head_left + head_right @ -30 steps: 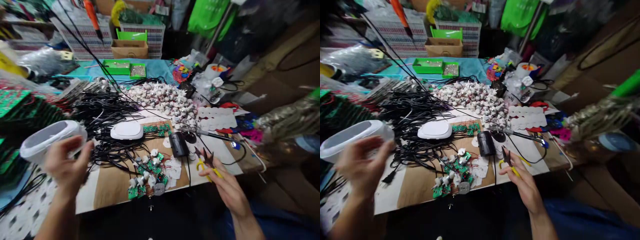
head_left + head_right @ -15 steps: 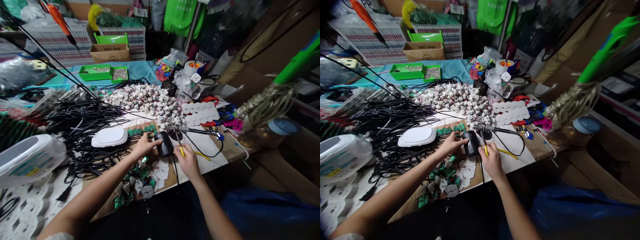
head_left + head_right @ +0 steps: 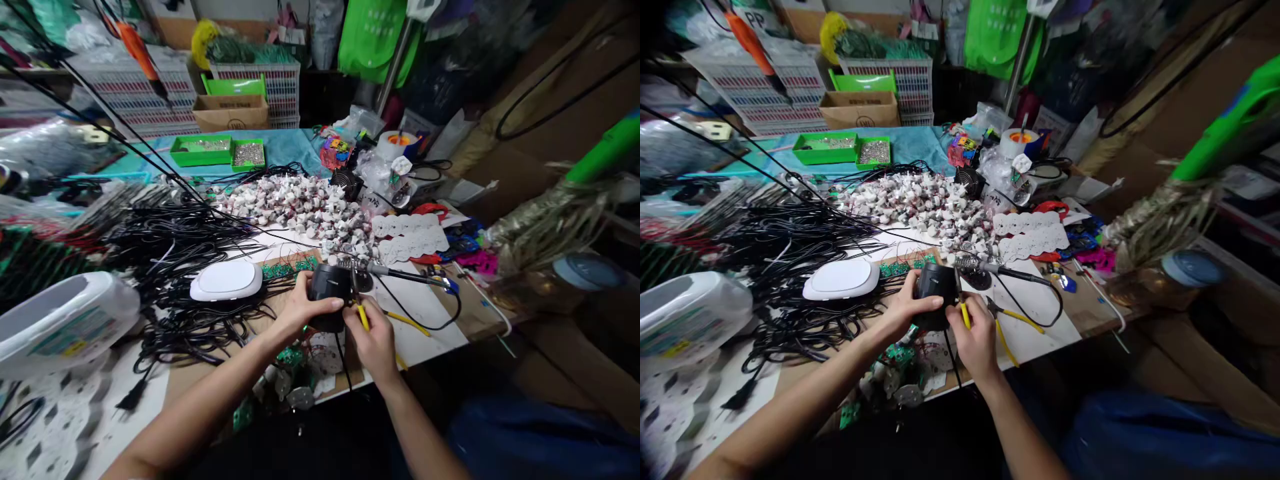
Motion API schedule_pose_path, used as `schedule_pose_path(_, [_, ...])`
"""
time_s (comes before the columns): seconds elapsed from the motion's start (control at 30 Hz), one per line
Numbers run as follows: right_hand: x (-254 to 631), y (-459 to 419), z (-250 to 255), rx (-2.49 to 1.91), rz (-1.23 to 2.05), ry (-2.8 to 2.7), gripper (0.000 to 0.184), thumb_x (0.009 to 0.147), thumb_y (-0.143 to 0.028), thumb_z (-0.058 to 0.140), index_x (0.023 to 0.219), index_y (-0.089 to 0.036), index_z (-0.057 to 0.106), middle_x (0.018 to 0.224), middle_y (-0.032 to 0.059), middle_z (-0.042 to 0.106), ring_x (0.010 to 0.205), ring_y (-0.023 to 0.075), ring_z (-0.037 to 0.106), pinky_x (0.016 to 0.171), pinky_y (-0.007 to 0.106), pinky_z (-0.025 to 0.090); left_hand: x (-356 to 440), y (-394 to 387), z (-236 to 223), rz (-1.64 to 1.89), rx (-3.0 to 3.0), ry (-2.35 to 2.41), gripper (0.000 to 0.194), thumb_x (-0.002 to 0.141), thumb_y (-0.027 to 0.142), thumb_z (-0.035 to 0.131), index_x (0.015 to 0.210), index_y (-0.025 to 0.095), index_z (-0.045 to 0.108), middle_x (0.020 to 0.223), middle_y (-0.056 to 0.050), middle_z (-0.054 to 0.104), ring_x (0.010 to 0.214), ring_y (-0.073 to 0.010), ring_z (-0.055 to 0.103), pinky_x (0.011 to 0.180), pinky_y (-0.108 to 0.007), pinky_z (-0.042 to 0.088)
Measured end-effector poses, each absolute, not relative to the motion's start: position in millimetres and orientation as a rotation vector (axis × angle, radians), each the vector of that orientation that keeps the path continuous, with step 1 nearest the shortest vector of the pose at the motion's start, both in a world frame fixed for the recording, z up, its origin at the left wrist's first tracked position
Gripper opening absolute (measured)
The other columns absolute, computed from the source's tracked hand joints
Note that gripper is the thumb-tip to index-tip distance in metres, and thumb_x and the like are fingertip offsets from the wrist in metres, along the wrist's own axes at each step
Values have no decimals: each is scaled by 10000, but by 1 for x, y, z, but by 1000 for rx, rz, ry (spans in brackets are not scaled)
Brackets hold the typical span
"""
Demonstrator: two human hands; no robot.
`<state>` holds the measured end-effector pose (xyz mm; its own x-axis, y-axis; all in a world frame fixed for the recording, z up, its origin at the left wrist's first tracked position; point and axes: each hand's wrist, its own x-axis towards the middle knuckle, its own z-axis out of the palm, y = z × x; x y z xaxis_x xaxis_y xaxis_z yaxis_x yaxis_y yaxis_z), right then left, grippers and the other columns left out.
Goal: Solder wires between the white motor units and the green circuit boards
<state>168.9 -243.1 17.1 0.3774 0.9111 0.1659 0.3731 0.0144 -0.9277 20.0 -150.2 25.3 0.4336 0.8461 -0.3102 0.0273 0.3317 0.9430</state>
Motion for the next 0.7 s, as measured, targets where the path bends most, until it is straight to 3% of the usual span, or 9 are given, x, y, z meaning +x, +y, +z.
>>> schedule_pose_path(0.17, [181, -263, 19, -1346, 1187, -930, 420, 921, -580, 636, 751, -200, 577, 720, -9, 520, 714, 162, 489, 676, 277, 399, 6, -165, 43, 767, 1440, 1066, 1047, 548, 406, 894, 1462, 197, 427, 1235, -88, 655, 1108, -291, 643, 992, -424, 517])
schedule_pose_path(0.33, [194, -302, 41, -989, 1833, -638, 462, 928, -576, 645, 725, -164, 592, 886, 93, 656, 830, 218, 651, 777, 344, 499, -7, -169, 34, 897, 1886, 1059, 1032, 583, 311, 858, 1502, 214, 399, 1362, -108, 611, 1213, -318, 628, 1055, -434, 502])
schedule_pose_path(0.43, [199, -320, 54, -979, 1932, -588, 475, 944, -568, 634, 725, -148, 588, 910, 124, 687, 835, 232, 694, 757, 339, 518, -6, -166, 25, 934, 2072, 944, 999, 602, 285, 834, 1500, 209, 402, 1390, -117, 597, 1244, -321, 619, 1060, -427, 510])
schedule_pose_path(0.7, [202, -336, 66, -1118, 1935, -556, 536, 899, -624, 675, 707, -129, 597, 837, 104, 684, 716, 176, 685, 669, 276, 515, 6, -163, 10, 1085, 2383, 664, 1004, 671, 313, 790, 1553, 238, 316, 1311, -125, 620, 1188, -320, 646, 995, -467, 554])
